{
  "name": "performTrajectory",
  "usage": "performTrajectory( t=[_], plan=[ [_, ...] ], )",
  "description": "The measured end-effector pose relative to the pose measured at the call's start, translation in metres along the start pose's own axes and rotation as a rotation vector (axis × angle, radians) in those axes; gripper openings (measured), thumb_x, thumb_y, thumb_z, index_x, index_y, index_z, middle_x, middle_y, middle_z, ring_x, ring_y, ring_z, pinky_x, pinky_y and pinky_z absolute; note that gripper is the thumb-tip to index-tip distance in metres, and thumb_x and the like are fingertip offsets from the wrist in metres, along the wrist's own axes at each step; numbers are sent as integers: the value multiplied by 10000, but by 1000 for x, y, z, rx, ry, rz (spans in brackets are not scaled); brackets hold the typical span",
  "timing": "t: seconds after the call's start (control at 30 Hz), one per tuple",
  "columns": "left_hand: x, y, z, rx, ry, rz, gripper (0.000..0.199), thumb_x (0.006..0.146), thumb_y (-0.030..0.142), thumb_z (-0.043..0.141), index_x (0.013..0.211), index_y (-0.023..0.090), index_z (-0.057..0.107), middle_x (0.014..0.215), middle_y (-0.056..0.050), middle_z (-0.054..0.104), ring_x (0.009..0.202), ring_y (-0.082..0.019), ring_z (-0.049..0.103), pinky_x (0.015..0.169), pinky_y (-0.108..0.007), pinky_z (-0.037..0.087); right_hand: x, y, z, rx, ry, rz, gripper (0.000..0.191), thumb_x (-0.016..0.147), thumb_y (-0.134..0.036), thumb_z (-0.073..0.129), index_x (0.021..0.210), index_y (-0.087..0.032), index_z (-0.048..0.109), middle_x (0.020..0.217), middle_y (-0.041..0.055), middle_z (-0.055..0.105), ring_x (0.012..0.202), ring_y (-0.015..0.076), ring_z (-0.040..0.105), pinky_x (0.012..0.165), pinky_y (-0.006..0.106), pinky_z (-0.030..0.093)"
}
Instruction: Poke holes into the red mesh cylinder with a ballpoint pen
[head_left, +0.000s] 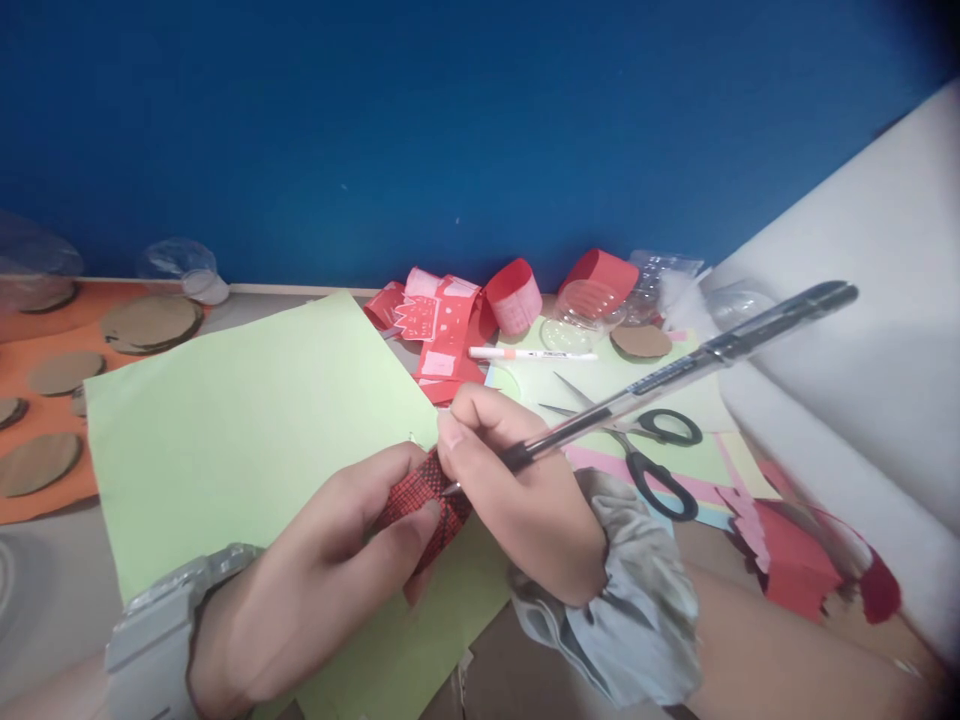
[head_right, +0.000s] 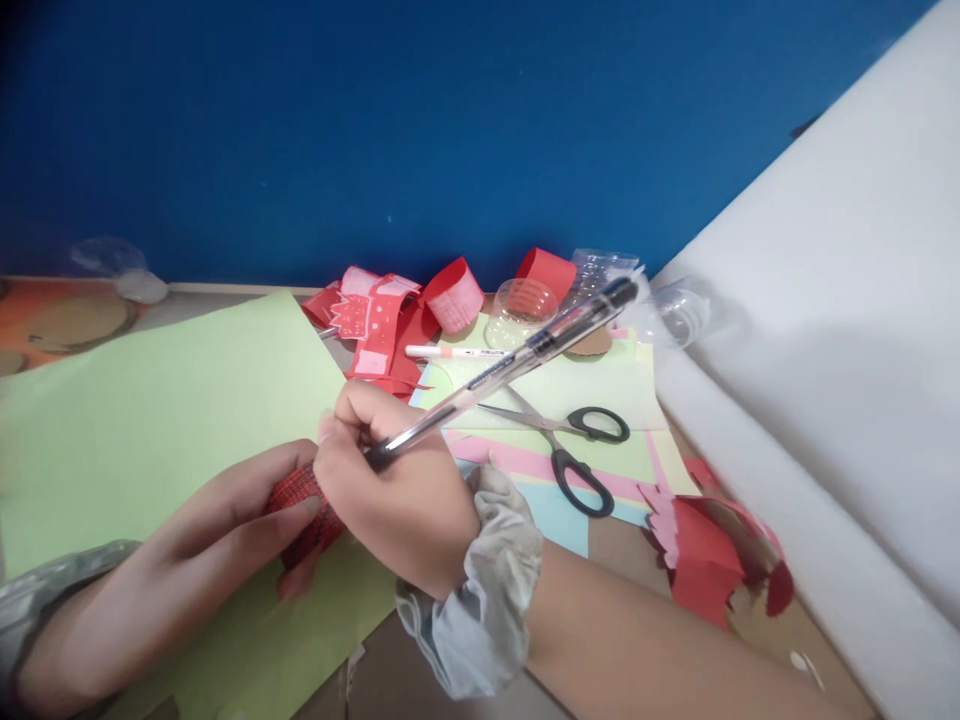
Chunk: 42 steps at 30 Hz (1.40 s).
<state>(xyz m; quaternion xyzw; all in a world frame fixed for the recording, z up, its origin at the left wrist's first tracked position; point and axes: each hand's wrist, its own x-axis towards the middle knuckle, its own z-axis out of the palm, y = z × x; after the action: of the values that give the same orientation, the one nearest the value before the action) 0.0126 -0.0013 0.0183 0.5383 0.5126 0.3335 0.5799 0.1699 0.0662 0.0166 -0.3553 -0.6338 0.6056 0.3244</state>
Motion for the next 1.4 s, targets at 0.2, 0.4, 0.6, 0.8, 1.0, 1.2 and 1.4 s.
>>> performTrajectory(
  t=[0.2, 0.4, 0.6, 0.8, 1.0, 1.2, 1.4],
  plan=[
    [0, 0, -1, 32, 12, 2, 263, 989, 283, 491, 740, 221, 552, 666, 31, 563, 642, -158, 546, 653, -250, 457, 1, -2, 1, -4, 3, 3, 340, 970, -226, 525, 679, -232, 348, 587, -71, 316, 536, 102, 304, 496, 247, 273],
    [1, -1, 0, 13, 23, 18, 295, 1012, 281, 485, 728, 221, 540, 674, 42, 568, 641, -143, 547, 652, -235, 453, 3, -3, 1, 6, 60, -26, 339, 937, -218, 533, 651, -238, 353, 576, -63, 334, 542, 111, 355, 510, 253, 313],
    [0, 0, 0, 5, 19, 6, 309, 1009, 302, 498, 712, 221, 516, 676, 41, 559, 629, -140, 535, 636, -243, 440, 1, -4, 1, 11, 92, -55, 346, 928, -211, 535, 641, -238, 343, 577, -59, 338, 541, 110, 353, 513, 255, 318],
    [-1, 3, 1, 28, 32, -37, 280, 982, 312, 523, 716, 226, 510, 658, 50, 551, 632, -142, 524, 636, -241, 432, 1, -3, 2, 34, 69, -42, 334, 915, -188, 533, 642, -237, 348, 573, -64, 331, 541, 107, 340, 511, 255, 304],
    [-1, 4, 2, 43, 33, -39, 296, 984, 328, 511, 707, 224, 509, 655, 49, 545, 624, -141, 514, 629, -242, 429, 2, -1, 2, 61, 48, -18, 353, 938, -214, 540, 648, -236, 340, 584, -68, 314, 552, 105, 324, 512, 252, 296],
    [-1, 2, 2, 41, 36, -23, 300, 993, 337, 501, 716, 223, 521, 650, 45, 554, 623, -145, 521, 614, -245, 431, 1, 0, 2, 86, 37, -13, 363, 953, -233, 555, 654, -235, 350, 582, -72, 309, 546, 102, 305, 504, 254, 276],
    [0, 1, 0, 24, 13, -29, 257, 980, 315, 522, 741, 221, 533, 654, 49, 561, 631, -142, 522, 628, -241, 442, 2, 2, 2, 103, 28, -6, 354, 969, -242, 556, 674, -233, 361, 584, -76, 313, 540, 99, 293, 495, 247, 262]
  ],
)
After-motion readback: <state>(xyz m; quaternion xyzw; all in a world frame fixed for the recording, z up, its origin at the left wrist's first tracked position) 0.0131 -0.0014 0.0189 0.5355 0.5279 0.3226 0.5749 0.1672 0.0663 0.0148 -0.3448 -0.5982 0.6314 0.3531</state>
